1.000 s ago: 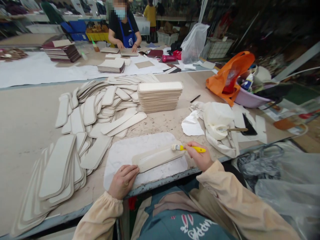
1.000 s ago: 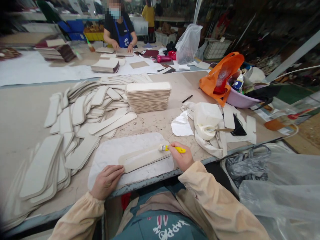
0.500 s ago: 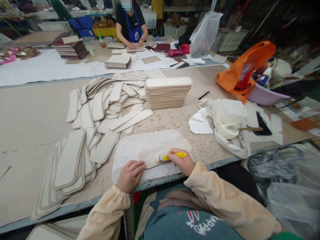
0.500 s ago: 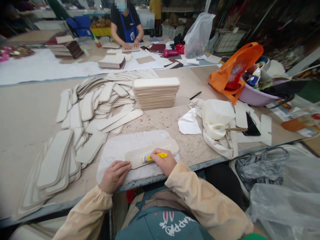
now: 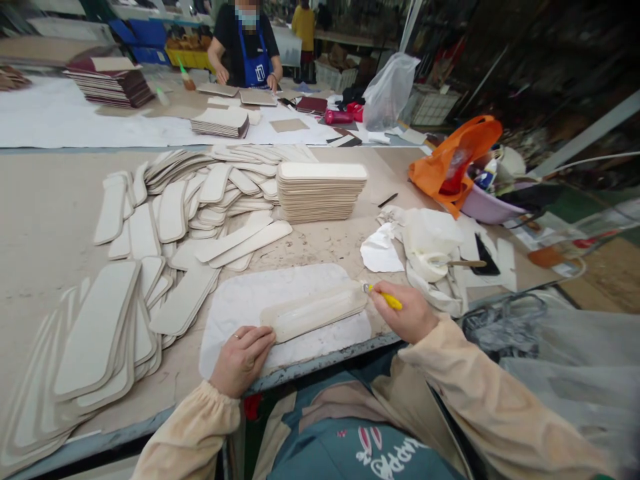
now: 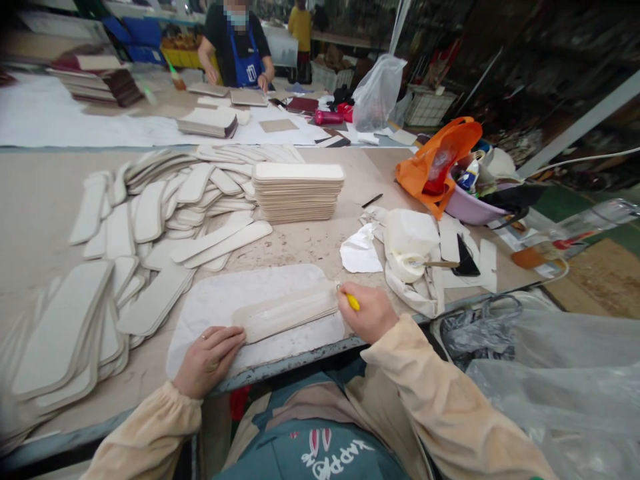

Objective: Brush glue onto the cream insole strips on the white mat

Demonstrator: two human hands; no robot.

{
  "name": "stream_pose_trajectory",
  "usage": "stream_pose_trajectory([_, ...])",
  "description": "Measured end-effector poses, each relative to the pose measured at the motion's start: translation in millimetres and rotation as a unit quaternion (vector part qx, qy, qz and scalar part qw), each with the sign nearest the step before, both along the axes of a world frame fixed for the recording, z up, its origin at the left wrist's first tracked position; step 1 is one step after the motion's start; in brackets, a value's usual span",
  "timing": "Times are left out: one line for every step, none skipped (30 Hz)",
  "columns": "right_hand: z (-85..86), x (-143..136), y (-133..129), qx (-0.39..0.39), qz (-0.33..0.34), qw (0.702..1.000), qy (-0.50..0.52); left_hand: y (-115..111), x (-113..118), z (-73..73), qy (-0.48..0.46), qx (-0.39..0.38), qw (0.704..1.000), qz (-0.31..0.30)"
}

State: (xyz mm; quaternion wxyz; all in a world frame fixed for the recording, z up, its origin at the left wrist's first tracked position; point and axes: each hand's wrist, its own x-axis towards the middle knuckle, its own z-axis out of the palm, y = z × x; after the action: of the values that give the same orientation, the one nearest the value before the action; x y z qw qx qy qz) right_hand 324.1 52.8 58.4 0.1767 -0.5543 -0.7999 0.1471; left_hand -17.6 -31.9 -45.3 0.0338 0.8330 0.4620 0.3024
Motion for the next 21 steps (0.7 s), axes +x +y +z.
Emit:
stream_pose_trajectory([-0.1, -8, -4, 0.019, 0.016, 0.998, -0.053, 0, 0, 0.6, -0.001, 0.002, 1.000, 0.000])
stream_pose_trajectory([-1.6, -18, -8, 0.026, 0.027, 0.994, -0.105, 0, 0, 1.0, -0.001, 0.003, 1.000, 0.000])
stream_pose_trajectory([-4.3, -28, -12, 0.023, 0.036, 0.987, -0.152, 0, 0, 0.9, -0.002, 0.004, 1.000, -0.001])
stream_pose_trajectory([-8.0, -40, -15, 0.012, 0.044, 0.980, -0.191, 0, 0, 0.5, -0.002, 0.005, 1.000, -0.001])
stream_pose_trajectory([-12.1, -52, -19, -0.004, 0.055, 0.974, -0.220, 0, 0, -0.3, -0.001, 0.004, 1.000, -0.002])
stream_pose_trajectory([-16.2, -64, -22, -0.019, 0.070, 0.969, -0.238, 0, 0, -1.4, 0.000, 0.003, 1.000, -0.003])
stream_pose_trajectory([-19.9, -76, -26, -0.031, 0.089, 0.964, -0.247, 1, -1, -2.5, 0.003, 0.002, 1.000, -0.005])
stream_pose_trajectory([-22.9, -87, -31, -0.037, 0.112, 0.962, -0.247, 1, -1, -3.4, 0.004, 0.002, 1.000, -0.005])
stream_pose_trajectory([-25.0, -97, -35, -0.036, 0.135, 0.961, -0.240, 2, -1, -3.9, 0.005, 0.003, 1.000, -0.005])
stream_pose_trajectory([-26.1, -107, -40, -0.030, 0.161, 0.960, -0.226, 2, -1, -4.0, 0.005, 0.006, 1.000, -0.006])
stream_pose_trajectory([-26.1, -116, -45, -0.020, 0.191, 0.960, -0.206, 2, 0, -3.6, 0.003, 0.010, 1.000, -0.007])
stream_pose_trajectory([-25.2, -124, -49, -0.007, 0.220, 0.959, -0.179, 3, 0, -2.9, 0.001, 0.015, 1.000, -0.010])
stream_pose_trajectory([-23.6, -130, -53, 0.003, 0.246, 0.958, -0.146, 3, 0, -1.9, 0.000, 0.018, 1.000, -0.012])
stream_pose_trajectory([-21.7, -135, -55, 0.009, 0.262, 0.959, -0.106, 3, 0, -1.0, 0.000, 0.020, 1.000, -0.014])
stream_pose_trajectory([-19.8, -137, -57, 0.007, 0.267, 0.962, -0.058, 3, 0, -0.3, 0.000, 0.020, 1.000, -0.015])
stream_pose_trajectory([-18.4, -137, -57, -0.003, 0.258, 0.966, -0.001, 3, 0, 0.1, 0.000, 0.019, 1.000, -0.014])
stream_pose_trajectory([-17.9, -135, -55, -0.024, 0.235, 0.970, 0.060, 3, 0, 0.0, 0.001, 0.015, 1.000, -0.013])
stream_pose_trajectory([-18.6, -129, -52, -0.053, 0.203, 0.970, 0.121, 3, -1, -0.5, 0.002, 0.010, 1.000, -0.011])
stream_pose_trajectory([-20.3, -121, -47, -0.090, 0.165, 0.966, 0.177, 2, -1, -1.3, 0.002, 0.007, 1.000, -0.009])
stream_pose_trajectory([-23.0, -109, -42, -0.126, 0.119, 0.959, 0.225, 2, -1, -2.3, 0.000, 0.004, 1.000, -0.007])
stream_pose_trajectory([-26.2, -95, -35, -0.159, 0.070, 0.950, 0.260, 1, -1, -3.2, 0.000, 0.003, 1.000, -0.006])
